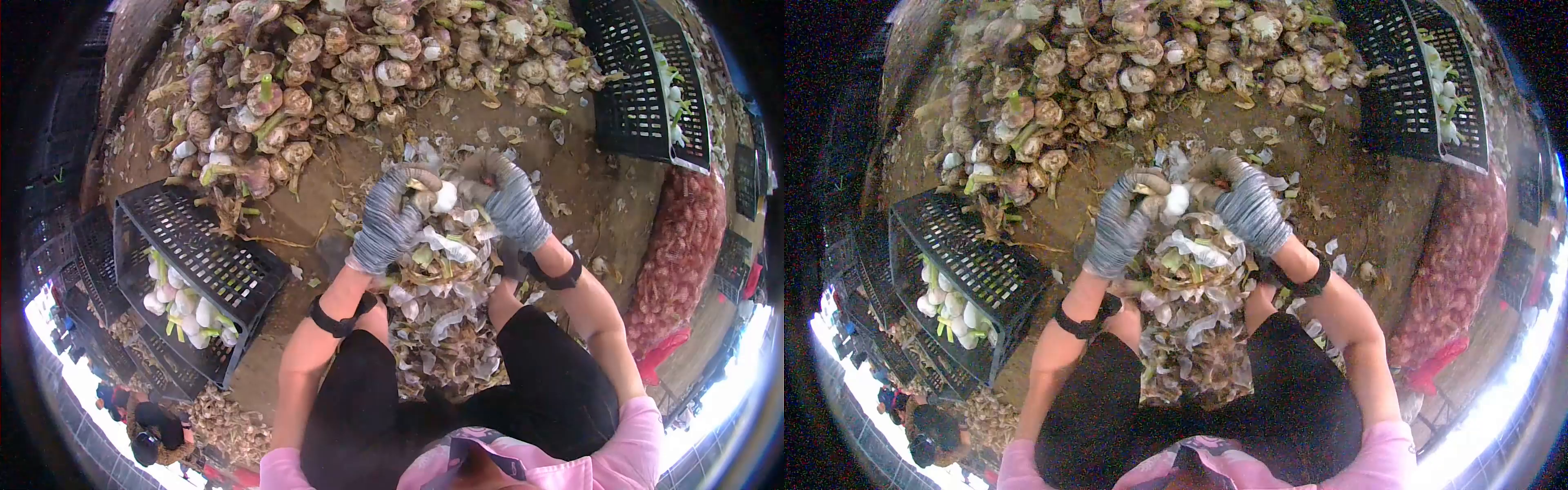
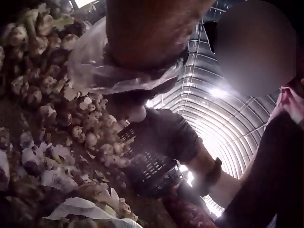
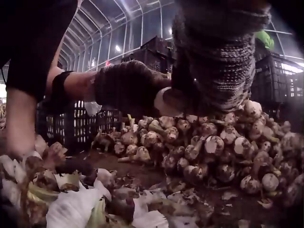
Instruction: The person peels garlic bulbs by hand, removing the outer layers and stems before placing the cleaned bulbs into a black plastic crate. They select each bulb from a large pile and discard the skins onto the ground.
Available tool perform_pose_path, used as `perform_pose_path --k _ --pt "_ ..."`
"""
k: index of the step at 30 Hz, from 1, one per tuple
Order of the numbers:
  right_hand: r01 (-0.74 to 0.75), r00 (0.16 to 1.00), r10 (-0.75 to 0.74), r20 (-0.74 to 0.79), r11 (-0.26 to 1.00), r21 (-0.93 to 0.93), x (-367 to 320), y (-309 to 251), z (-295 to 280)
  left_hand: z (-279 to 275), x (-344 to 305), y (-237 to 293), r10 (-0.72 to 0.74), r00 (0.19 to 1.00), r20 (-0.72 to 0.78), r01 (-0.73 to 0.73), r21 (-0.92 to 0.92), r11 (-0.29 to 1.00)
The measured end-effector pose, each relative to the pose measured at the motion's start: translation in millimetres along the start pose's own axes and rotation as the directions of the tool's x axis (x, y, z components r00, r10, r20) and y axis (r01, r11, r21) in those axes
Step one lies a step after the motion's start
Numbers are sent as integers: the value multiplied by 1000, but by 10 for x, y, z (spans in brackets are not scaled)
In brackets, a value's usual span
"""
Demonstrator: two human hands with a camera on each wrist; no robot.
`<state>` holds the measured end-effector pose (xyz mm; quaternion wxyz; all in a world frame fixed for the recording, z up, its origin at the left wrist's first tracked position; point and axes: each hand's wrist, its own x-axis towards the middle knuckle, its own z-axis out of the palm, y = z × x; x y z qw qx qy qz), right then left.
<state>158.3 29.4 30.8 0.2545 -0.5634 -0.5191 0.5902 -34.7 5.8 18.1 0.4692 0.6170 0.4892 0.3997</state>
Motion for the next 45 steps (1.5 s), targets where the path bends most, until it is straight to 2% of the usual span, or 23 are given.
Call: perform_pose_path --k 2,3,4,5,7,8,9,12,14,15,16,17,19,23,27,29,32,34,37,38,39,41,45 --pt "-26 995 35 92 994 -103 -16 78 -56 -1 -35 13 -280 957 76 275 -541 795" --pt "-43 981 81 178 978 -206 -25 135 -92 -8 -40 21 -278 958 74 273 -540 797" --pt "199 940 -109 324 945 -261 -97 193 -92 -19 -42 24 -401 903 153 384 -706 595" --pt "202 939 -111 327 944 -261 -148 229 -130 -24 -48 22 -493 831 257 458 -820 343" --pt "237 684 -47 728 958 -160 -212 244 -189 -12 -66 -51 -546 789 282 488 -827 277" --pt "512 681 -112 724 780 -361 -215 216 -197 7 -81 -109 -548 780 303 471 -861 194" --pt "513 681 -113 724 779 -361 -189 203 -189 22 -91 -160 -546 772 325 451 -886 111" --pt "153 981 -134 142 979 -132 -71 133 -118 110 -74 -133 -599 750 281 464 -868 173" --pt "149 980 -136 145 985 -83 -48 118 -7 152 -55 -113 -612 747 261 473 -855 212" --pt "143 979 -136 155 989 -31 -49 118 28 157 -57 -124 -626 746 228 531 -771 352" --pt "-51 976 41 214 998 39 -52 50 10 163 -50 -107 -636 748 191 577 -661 479" --pt "-54 976 45 213 998 40 -53 44 -21 182 -51 -86 -637 746 194 580 -661 477" --pt "-223 957 137 254 910 349 -38 44 -62 192 -52 -39 -694 702 160 569 -713 410" --pt "-86 989 63 133 981 176 -52 25 -83 214 -53 -24 -668 728 155 494 -794 353" --pt "-151 988 151 23 938 312 -104 103 52 278 -98 -68 -669 715 202 525 -787 324" --pt "-192 981 183 59 916 352 -112 105 28 288 -105 -143 -682 676 279 504 -850 152" --pt "-51 997 35 65 963 263 -127 75 13 326 -108 -144 -706 639 305 501 -861 82" --pt "-85 996 74 41 891 447 -83 64 13 327 -91 -94 -686 663 298 499 -860 109" --pt "-12 1000 12 0 939 345 -104 120 7 380 -88 -60 -691 684 233 449 -881 147" --pt "-171 985 159 63 918 357 -100 51 18 389 -87 -53 -715 677 175 404 -901 161" --pt "-172 985 159 64 918 359 -87 86 25 375 -86 -51 -717 675 175 405 -900 162" --pt "-59 998 57 18 983 175 -53 175 21 337 -57 -22 -728 636 255 450 -889 82" --pt "-97 992 64 105 933 347 -89 172 -13 339 -97 -125 -715 629 305 478 -877 46"
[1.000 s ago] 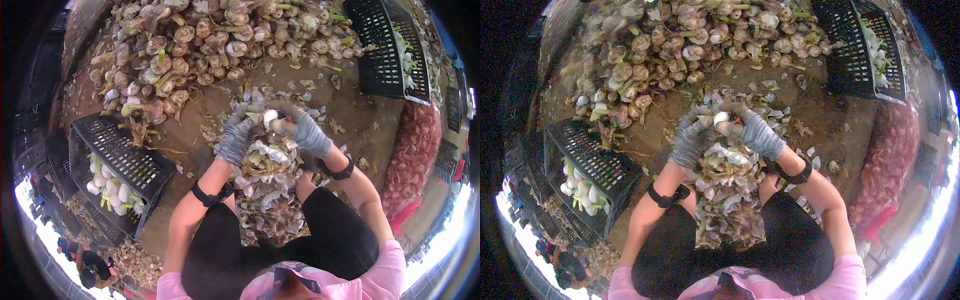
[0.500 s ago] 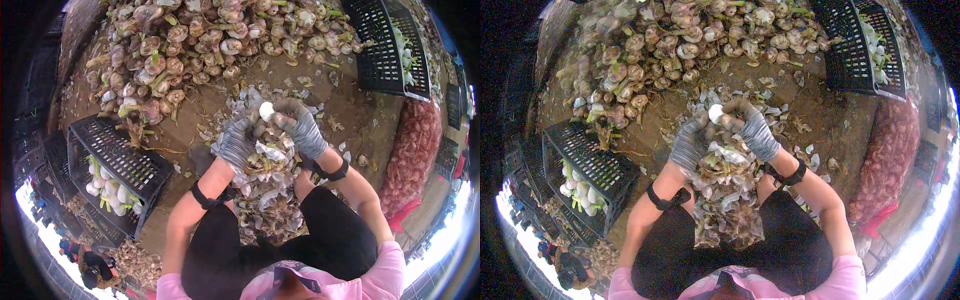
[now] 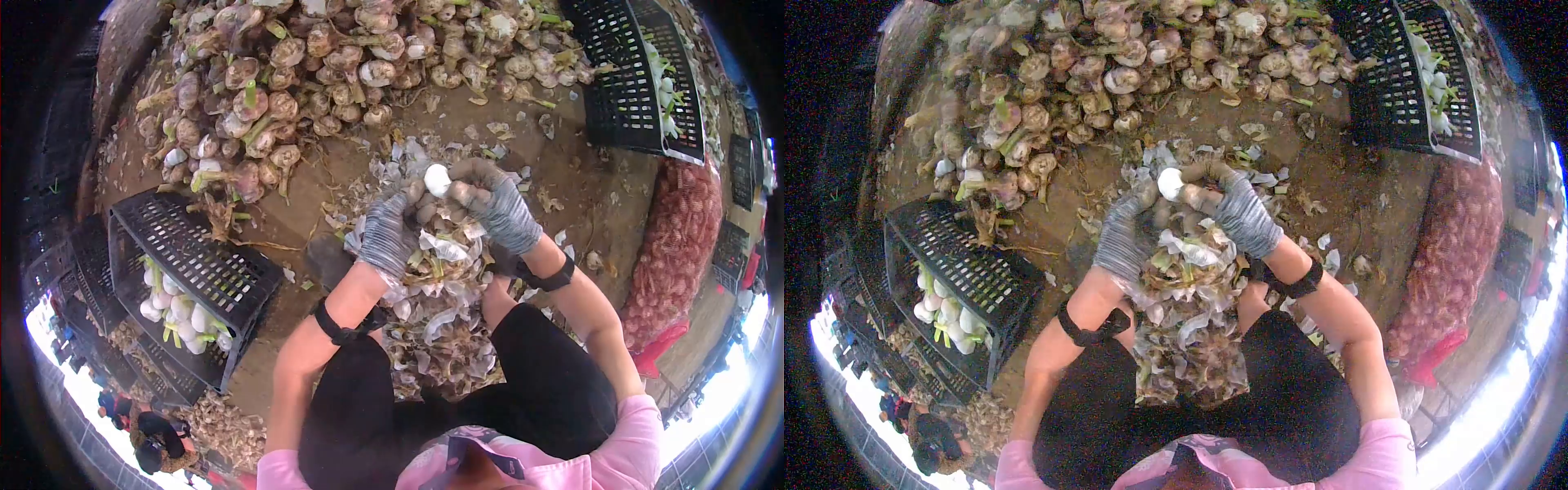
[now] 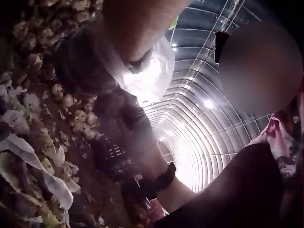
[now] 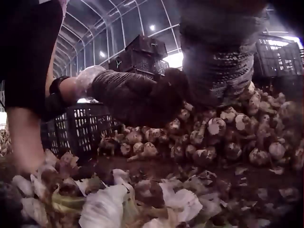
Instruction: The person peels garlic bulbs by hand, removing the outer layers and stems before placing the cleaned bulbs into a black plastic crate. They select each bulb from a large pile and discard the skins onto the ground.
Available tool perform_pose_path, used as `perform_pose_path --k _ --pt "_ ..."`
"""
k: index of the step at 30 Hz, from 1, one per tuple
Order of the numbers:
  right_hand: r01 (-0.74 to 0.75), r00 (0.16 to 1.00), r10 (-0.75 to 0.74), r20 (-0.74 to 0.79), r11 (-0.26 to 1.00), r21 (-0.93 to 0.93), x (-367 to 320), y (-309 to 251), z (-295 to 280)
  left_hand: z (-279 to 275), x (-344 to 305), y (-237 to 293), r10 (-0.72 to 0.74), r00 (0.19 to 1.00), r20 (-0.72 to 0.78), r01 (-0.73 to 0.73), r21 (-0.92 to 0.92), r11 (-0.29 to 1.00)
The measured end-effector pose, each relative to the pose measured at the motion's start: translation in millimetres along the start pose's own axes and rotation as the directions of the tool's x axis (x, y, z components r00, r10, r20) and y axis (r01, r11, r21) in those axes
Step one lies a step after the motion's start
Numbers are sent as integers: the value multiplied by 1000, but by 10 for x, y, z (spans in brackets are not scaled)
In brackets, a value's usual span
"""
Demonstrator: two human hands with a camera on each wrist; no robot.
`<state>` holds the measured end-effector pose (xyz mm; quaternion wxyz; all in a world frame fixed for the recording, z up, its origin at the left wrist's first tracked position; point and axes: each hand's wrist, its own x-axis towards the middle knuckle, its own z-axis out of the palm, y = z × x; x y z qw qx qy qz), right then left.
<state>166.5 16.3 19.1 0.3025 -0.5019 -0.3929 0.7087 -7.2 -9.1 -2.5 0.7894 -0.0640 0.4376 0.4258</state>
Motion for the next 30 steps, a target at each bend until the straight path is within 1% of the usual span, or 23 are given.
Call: perform_pose_path --k 2,3,4,6,7,9,10,11,12,14,15,16,17,18,19,20,22,23,24,26,27,28,30 --pt "-77 997 78 -9 995 61 -9 -155 4 35 -39 5 111 994 -4 -111 -23 994" --pt "-103 994 105 -7 979 175 -27 -257 37 37 -42 0 112 994 -4 -112 -24 993" --pt "-102 995 104 -5 980 173 -28 -238 53 44 -41 2 163 985 -50 -161 39 986" --pt "-47 997 47 -59 999 -3 -14 -117 75 66 -46 -3 217 972 -91 -207 106 973" --pt "123 984 -151 -92 960 -252 19 -55 105 100 -65 -3 264 960 -96 -247 166 955" --pt "77 991 -98 -94 975 -209 42 -47 72 143 -102 17 310 946 -98 -282 228 932" --pt "30 995 -46 -93 985 -167 58 -55 54 157 -117 35 278 957 -87 -262 159 952" --pt "134 982 -159 -103 967 -218 72 -33 10 159 -124 49 247 966 -75 -240 89 967" --pt "133 982 -159 -104 967 -218 103 -2 -62 143 -122 61 246 966 -75 -239 90 967" --pt "11 944 -110 -311 953 -304 191 78 -245 99 -100 88 105 993 -44 -103 47 994" --pt "-10 932 -137 -334 915 -403 218 137 -328 84 -85 92 108 993 -44 -106 45 993" --pt "-7 933 -140 -332 914 -405 210 110 -324 69 -67 92 31 994 -105 -34 -22 999" --pt "126 916 -329 -231 781 -611 178 67 -312 47 -43 85 -49 986 -160 35 -93 995" --pt "246 871 -483 -90 587 -771 142 21 -299 -25 -2 61 -47 986 -159 32 -95 995" --pt "225 917 -394 -68 650 -726 122 -23 -273 -98 37 47 -73 994 -86 63 -114 991" --pt "228 916 -396 -66 649 -726 122 1 -232 -165 75 26 -98 995 -12 95 -130 987" --pt "269 925 -347 -155 886 -379 122 80 -92 -229 124 -39 -94 995 -34 89 -127 988" --pt "300 923 -360 -134 893 -336 98 6 34 -189 117 -31 -93 994 -54 86 -123 989" --pt "300 921 -363 -139 892 -339 67 -90 88 -154 89 -28 -97 994 -48 90 -120 989" --pt "57 997 -21 71 826 -560 17 -250 95 45 -44 17 -57 998 -40 63 164 984" --pt "37 997 10 71 771 -635 50 -79 -13 -17 -50 38 -104 994 25 94 254 963" --pt "35 998 4 59 766 -642 35 -53 -93 25 -50 54 -108 993 41 94 257 962" --pt "175 976 -62 211 799 -575 -25 -39 -201 111 -71 97 -256 966 33 238 269 933"
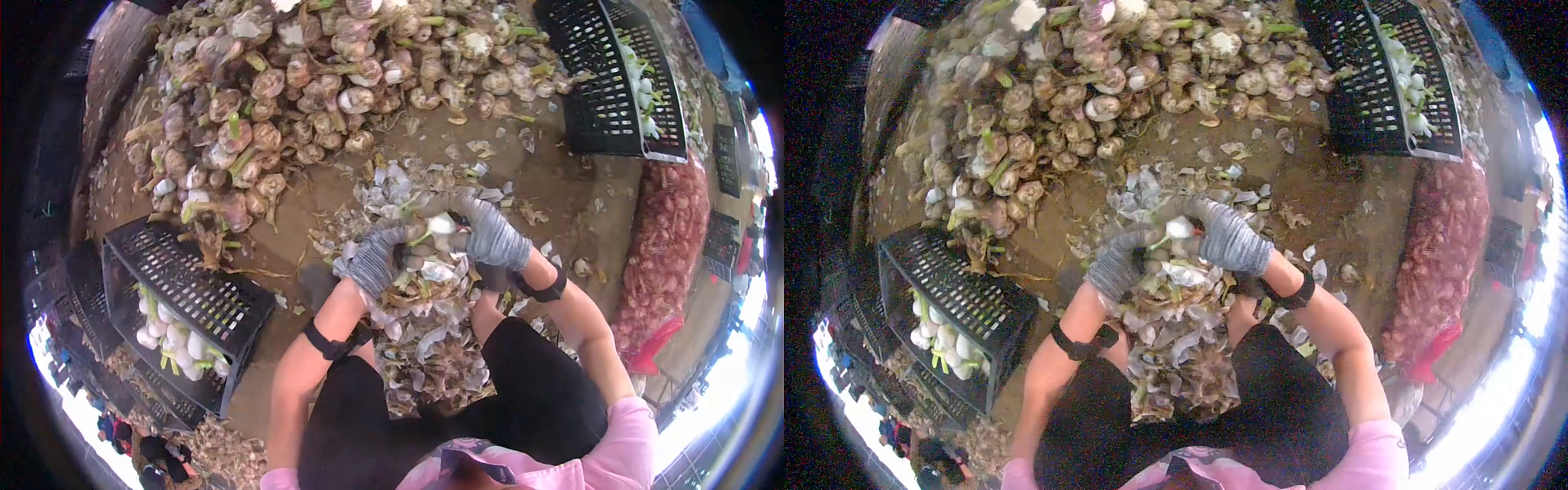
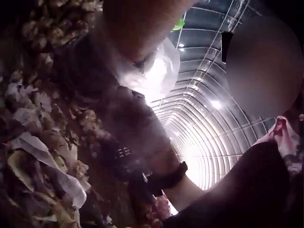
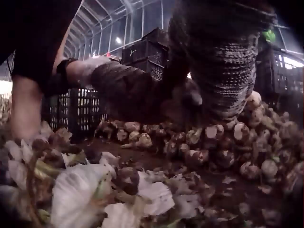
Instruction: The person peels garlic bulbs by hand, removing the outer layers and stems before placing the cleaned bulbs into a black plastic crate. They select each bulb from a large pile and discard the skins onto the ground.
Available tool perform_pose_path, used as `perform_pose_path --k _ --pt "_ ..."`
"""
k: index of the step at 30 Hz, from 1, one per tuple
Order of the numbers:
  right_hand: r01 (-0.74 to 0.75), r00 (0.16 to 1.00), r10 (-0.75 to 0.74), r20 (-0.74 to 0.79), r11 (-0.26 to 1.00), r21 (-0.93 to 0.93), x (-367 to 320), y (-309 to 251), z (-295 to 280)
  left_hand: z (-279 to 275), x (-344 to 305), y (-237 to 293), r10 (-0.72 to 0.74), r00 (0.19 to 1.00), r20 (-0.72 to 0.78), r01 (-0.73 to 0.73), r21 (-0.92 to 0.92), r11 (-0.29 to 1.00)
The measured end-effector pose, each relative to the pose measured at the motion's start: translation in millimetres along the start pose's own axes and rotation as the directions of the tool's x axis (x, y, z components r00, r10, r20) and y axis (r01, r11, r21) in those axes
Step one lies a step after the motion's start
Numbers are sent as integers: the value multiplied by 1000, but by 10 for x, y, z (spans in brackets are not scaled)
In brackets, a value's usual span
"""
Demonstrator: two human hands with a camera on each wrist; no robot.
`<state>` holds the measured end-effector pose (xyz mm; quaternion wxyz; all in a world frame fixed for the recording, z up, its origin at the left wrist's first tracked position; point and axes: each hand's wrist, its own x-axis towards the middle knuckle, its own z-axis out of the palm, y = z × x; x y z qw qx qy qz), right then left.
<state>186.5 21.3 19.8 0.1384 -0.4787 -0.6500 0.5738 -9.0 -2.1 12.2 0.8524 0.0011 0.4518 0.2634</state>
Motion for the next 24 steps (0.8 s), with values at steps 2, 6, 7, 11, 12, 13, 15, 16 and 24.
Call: perform_pose_path --k 2,6,7,11,12,13,15,16,24 --pt "162 987 -160 -33 982 97 -70 -104 -144 -135 53 -51 -75 995 64 71 59 996" --pt "-48 942 206 -265 864 502 -193 -7 -671 -198 38 -114 -235 955 183 188 241 952" --pt "176 939 120 -321 635 752 -201 55 -869 -179 28 -114 -188 972 143 113 420 900" --pt "491 855 -78 -513 -200 848 -403 188 -1580 -329 183 -341 36 963 268 -240 784 573" --pt "465 832 -202 -517 -256 848 -386 79 -1591 -366 243 -385 118 930 348 -358 784 507" --pt "400 842 -333 -425 -144 905 -354 291 -1669 -239 160 -276 29 957 290 -256 792 554" --pt "316 917 70 -393 474 822 -155 1069 -1686 -181 114 -195 64 951 301 -286 787 547" --pt "159 901 277 -334 506 848 54 1456 -1548 -186 98 -183 101 948 301 -306 781 544" --pt "-426 377 422 -824 869 251 1215 2476 -1104 -147 134 -19 220 970 101 -229 685 691"
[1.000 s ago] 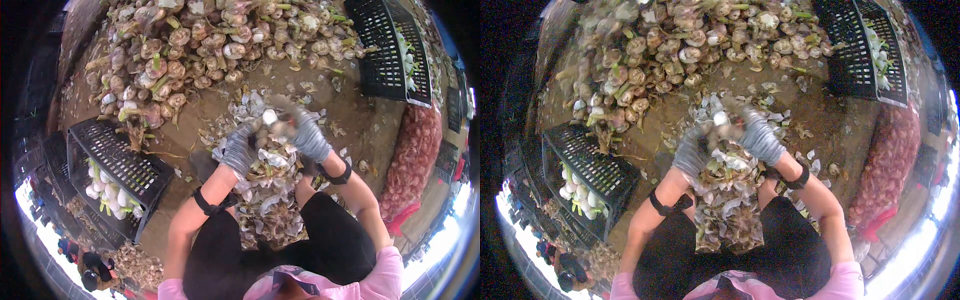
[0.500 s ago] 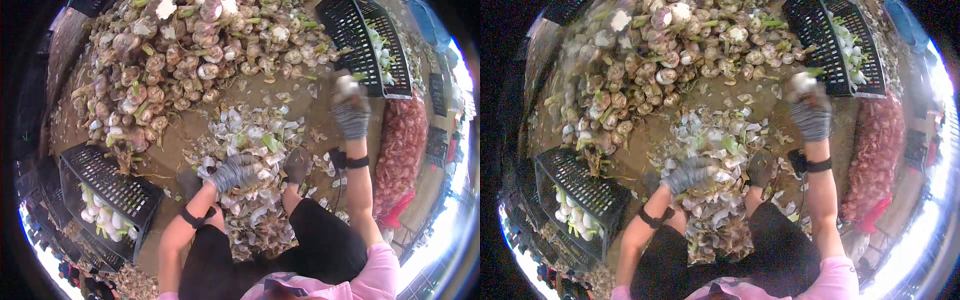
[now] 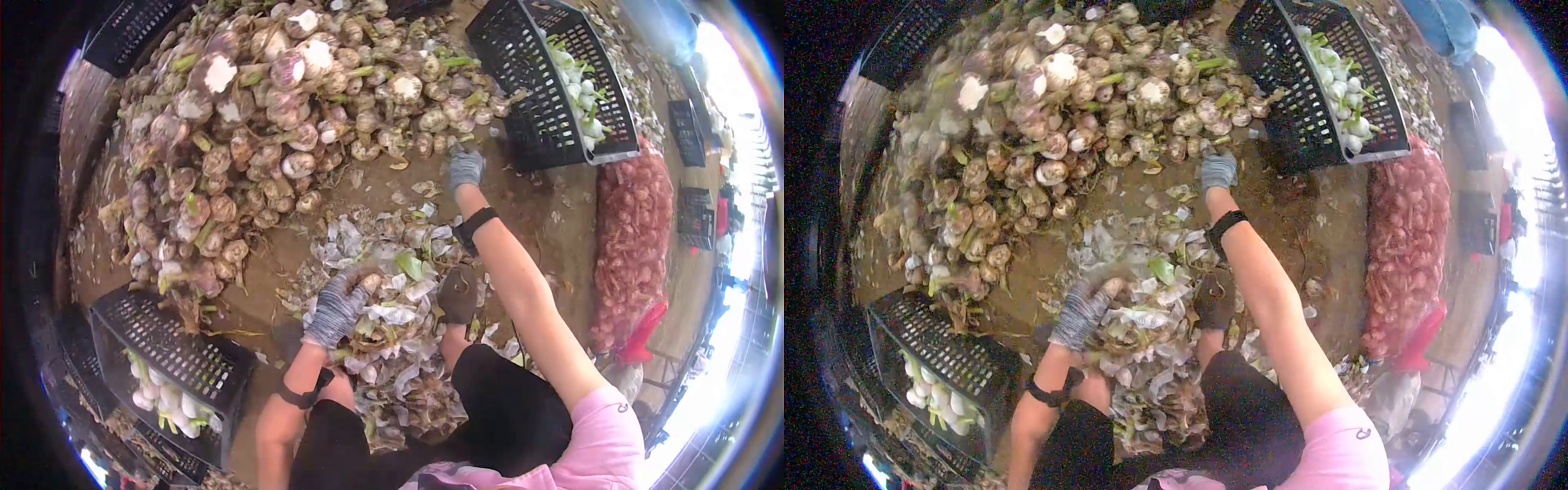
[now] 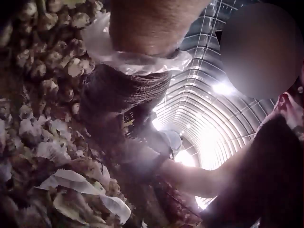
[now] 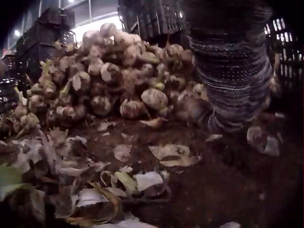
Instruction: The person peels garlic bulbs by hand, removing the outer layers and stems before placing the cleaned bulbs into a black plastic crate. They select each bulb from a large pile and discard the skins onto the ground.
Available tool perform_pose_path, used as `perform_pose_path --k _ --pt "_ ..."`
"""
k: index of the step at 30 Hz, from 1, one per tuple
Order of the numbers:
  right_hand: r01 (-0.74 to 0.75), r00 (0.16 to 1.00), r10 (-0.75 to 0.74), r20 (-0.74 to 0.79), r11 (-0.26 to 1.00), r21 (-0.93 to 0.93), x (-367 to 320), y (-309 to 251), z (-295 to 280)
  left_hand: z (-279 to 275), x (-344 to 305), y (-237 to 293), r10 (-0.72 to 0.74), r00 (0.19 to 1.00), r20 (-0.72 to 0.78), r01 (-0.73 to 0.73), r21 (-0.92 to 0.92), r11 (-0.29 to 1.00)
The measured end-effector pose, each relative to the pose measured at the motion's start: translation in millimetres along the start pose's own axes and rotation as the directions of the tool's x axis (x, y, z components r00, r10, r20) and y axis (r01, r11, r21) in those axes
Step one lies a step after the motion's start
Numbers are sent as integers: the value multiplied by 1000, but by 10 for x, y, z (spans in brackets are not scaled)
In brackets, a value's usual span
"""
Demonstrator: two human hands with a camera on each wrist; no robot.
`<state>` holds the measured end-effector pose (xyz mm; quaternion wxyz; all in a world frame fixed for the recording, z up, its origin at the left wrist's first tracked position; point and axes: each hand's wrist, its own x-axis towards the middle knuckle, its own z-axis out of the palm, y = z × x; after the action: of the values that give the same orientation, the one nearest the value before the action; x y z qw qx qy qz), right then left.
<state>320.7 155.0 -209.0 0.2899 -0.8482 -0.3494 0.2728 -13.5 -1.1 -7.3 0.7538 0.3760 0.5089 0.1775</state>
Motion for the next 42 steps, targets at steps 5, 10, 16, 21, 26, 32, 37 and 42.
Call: perform_pose_path --k 5,10,16,21,26,32,37,42 --pt "-100 987 1 163 794 599 -1054 -912 -693 -1 80 96 331 915 -228 -305 143 941" --pt "-141 823 -183 538 851 505 -1975 -1324 -939 121 146 261 343 927 -153 -368 -192 910" --pt "-218 632 -219 743 870 442 -2238 -1560 -914 138 91 277 446 882 -149 -470 -274 839" --pt "-146 619 -273 737 881 449 -2268 -1604 -872 146 57 233 510 841 -180 -541 -252 803" --pt "-12 571 -278 772 938 347 -2211 -1668 -931 120 7 239 431 888 -158 -459 -295 838" --pt "-10 547 -279 789 940 340 -2242 -1691 -1002 104 -65 310 391 911 -127 -402 -478 781" --pt "205 539 -355 764 935 290 -2281 -1714 -1027 73 -115 322 306 949 -82 -286 -634 718" --pt "421 485 -523 701 842 337 -2392 -1708 -997 23 -70 221 114 990 -86 -137 -797 589"
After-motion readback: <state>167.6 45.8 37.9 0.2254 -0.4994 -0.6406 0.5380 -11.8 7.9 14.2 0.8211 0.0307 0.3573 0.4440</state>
